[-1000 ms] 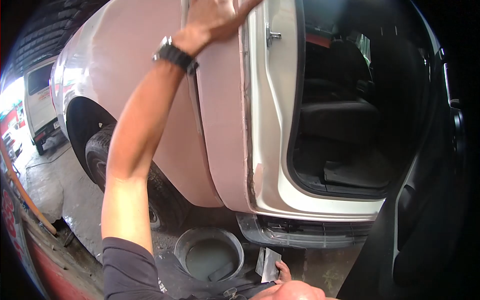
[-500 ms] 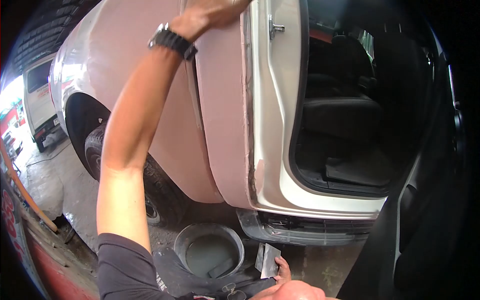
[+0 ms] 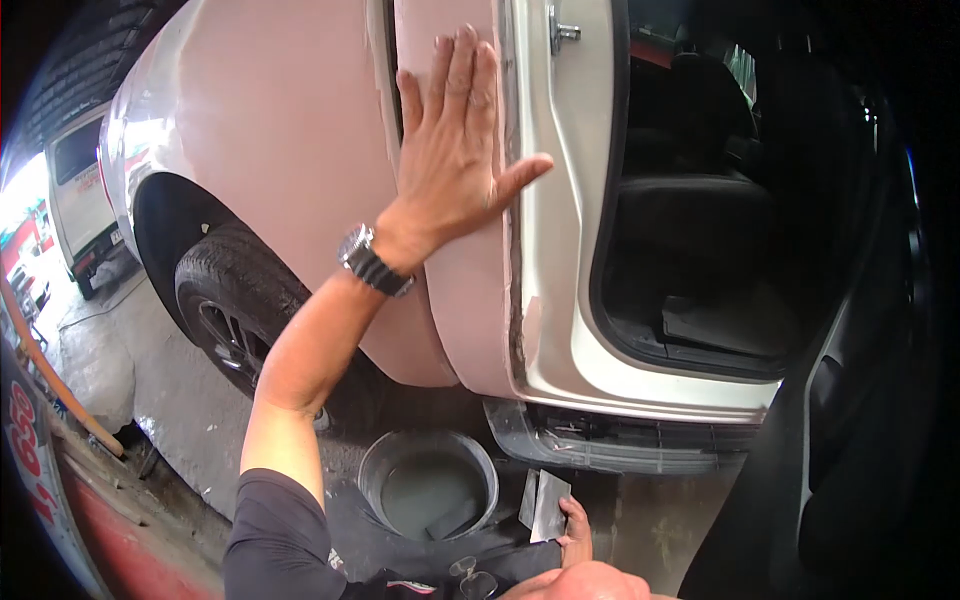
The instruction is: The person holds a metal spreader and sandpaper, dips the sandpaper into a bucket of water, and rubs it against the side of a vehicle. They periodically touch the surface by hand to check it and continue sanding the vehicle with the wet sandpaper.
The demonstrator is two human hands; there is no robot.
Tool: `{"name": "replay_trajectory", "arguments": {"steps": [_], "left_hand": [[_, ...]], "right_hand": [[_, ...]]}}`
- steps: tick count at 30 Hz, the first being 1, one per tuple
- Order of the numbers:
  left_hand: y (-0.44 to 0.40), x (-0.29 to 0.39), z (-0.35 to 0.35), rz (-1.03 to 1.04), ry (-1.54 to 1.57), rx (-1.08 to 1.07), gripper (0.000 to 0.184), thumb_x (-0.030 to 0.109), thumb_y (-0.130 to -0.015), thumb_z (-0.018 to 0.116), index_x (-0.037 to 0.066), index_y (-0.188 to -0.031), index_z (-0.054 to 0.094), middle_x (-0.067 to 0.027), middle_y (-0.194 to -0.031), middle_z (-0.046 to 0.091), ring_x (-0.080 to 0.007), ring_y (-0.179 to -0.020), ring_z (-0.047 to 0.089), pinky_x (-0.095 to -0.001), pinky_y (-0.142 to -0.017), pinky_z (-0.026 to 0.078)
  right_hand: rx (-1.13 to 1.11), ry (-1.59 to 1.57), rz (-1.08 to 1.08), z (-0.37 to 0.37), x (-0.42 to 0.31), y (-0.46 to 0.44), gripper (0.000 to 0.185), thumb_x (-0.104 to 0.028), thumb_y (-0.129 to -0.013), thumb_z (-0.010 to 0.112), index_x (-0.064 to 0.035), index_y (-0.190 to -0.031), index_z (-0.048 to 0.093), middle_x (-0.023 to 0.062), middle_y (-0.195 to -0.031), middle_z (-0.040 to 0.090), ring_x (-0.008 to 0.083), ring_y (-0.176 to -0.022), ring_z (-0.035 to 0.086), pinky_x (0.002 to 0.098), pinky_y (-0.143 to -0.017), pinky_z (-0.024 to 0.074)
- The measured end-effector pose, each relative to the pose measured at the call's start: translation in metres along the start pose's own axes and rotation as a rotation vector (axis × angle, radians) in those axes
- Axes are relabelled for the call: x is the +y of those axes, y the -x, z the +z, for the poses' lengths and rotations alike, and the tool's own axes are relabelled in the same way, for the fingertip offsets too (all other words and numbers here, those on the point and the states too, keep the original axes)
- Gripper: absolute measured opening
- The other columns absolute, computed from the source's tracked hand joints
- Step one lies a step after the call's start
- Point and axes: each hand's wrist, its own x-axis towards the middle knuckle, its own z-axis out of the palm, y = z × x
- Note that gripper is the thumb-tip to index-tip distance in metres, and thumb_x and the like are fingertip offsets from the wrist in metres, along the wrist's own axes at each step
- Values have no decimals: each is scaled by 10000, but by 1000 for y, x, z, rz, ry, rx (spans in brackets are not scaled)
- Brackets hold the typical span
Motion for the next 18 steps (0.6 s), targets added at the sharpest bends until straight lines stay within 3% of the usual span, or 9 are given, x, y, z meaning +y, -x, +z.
{"name": "replay_trajectory", "arguments": {"steps": [2,7,14,18], "left_hand": [[27,14,1,2,26,-18,1093,762,-861,429,-1,-1552,62,-222,-1617,72,-400,-1497,52,-632,-1147,27],[92,45,3,-71,108,-155,1110,772,-841,427,14,-1559,49,-222,-1621,49,-387,-1504,28,-597,-1156,-63],[167,79,5,-77,217,-288,1132,724,-820,519,13,-1558,38,-221,-1622,46,-399,-1501,10,-602,-1156,-82],[236,101,-13,4,355,-547,1060,673,-839,569,16,-1548,134,-265,-1607,25,-444,-1488,2,-614,-1150,-73]], "right_hand": [[-11,-10,11,5,-2,5,428,-123,-843,618,23,-1243,577,125,-1111,680,249,-960,687,391,-881,557],[-36,-16,6,6,-4,5,438,-125,-848,614,39,-1251,564,134,-1129,672,260,-994,680,404,-896,553],[-53,-42,19,9,-4,10,496,-193,-857,665,21,-1289,551,119,-1158,662,211,-982,678,354,-834,570],[-26,-58,39,-10,4,4,413,-150,-873,659,7,-1247,586,97,-1127,678,195,-984,680,342,-867,550]]}}
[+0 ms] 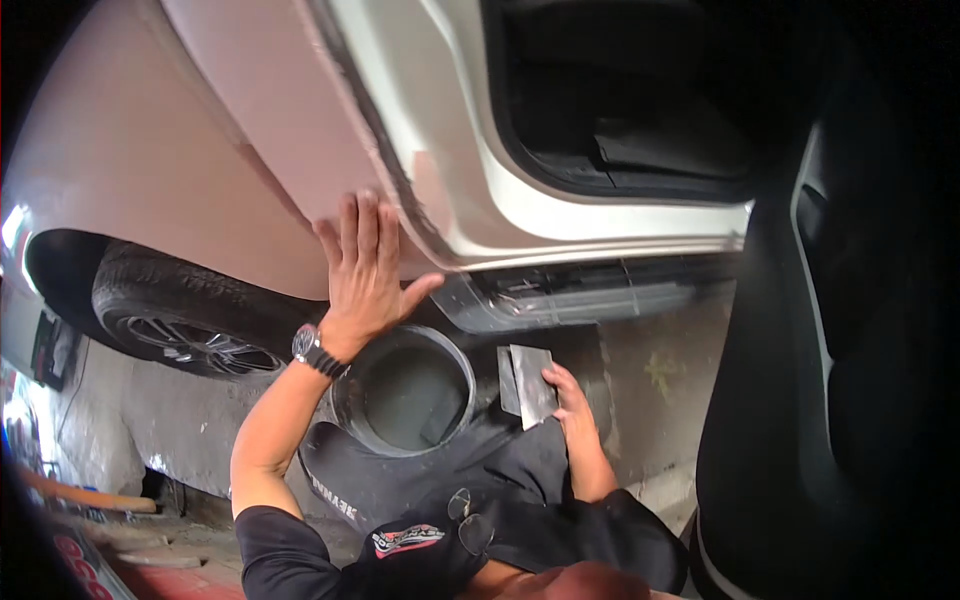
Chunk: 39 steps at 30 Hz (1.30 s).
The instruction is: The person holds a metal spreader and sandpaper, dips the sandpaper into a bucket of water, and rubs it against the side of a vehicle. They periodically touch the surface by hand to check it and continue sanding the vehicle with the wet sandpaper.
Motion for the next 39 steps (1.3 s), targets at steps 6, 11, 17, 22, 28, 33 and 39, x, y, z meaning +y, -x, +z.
{"name": "replay_trajectory", "arguments": {"steps": [6,11,17,22,28,33,39], "left_hand": [[12,4,-40,204,142,118,797,665,-863,561,124,-1443,482,-266,-1575,202,-438,-1482,112,-631,-1142,-83],[-97,-62,-79,15,-221,413,944,679,-888,511,86,-1558,211,-239,-1616,41,-460,-1482,15,-619,-1149,-45],[-19,-12,-7,40,-258,21,945,679,-804,581,134,-1526,305,-270,-1537,253,-498,-1444,157,-767,-1055,41],[89,31,-1,281,226,-296,910,561,-800,706,153,-1520,327,-263,-1552,239,-406,-1482,147,-687,-1133,26],[-26,-19,-53,25,-47,98,1058,639,-861,586,-22,-1541,119,-299,-1593,17,-466,-1478,-46,-620,-1149,-80],[-145,-60,-112,44,-261,322,1070,741,-854,453,18,-1557,95,-211,-1619,89,-375,-1505,36,-647,-1138,-55],[-244,-81,-203,-121,-349,350,1008,730,-931,225,-47,-1527,-16,-226,-1614,-73,-345,-1493,-126,-507,-1207,-55]], "right_hand": [[1,6,-11,12,-6,9,370,-151,-870,663,-2,-1202,596,88,-1059,693,189,-911,692,347,-855,559],[66,48,-36,16,-6,11,375,-158,-861,667,-3,-1195,599,80,-1062,687,175,-915,684,327,-840,556],[72,66,-20,17,-8,9,376,-132,-875,637,-16,-1230,587,75,-1071,683,177,-929,681,333,-822,564],[2,143,-28,11,-6,4,448,-226,-822,664,-26,-1220,613,52,-1055,692,157,-877,680,309,-731,562],[-1,43,-47,9,0,-6,444,-158,-796,649,12,-1205,622,106,-1074,696,228,-948,695,357,-836,571],[64,47,-82,7,-1,-5,460,-133,-805,630,23,-1236,599,109,-1093,692,229,-962,688,362,-867,557],[95,23,-66,9,-1,-7,450,-127,-801,620,21,-1225,601,106,-1087,688,236,-944,688,363,-847,559]]}}
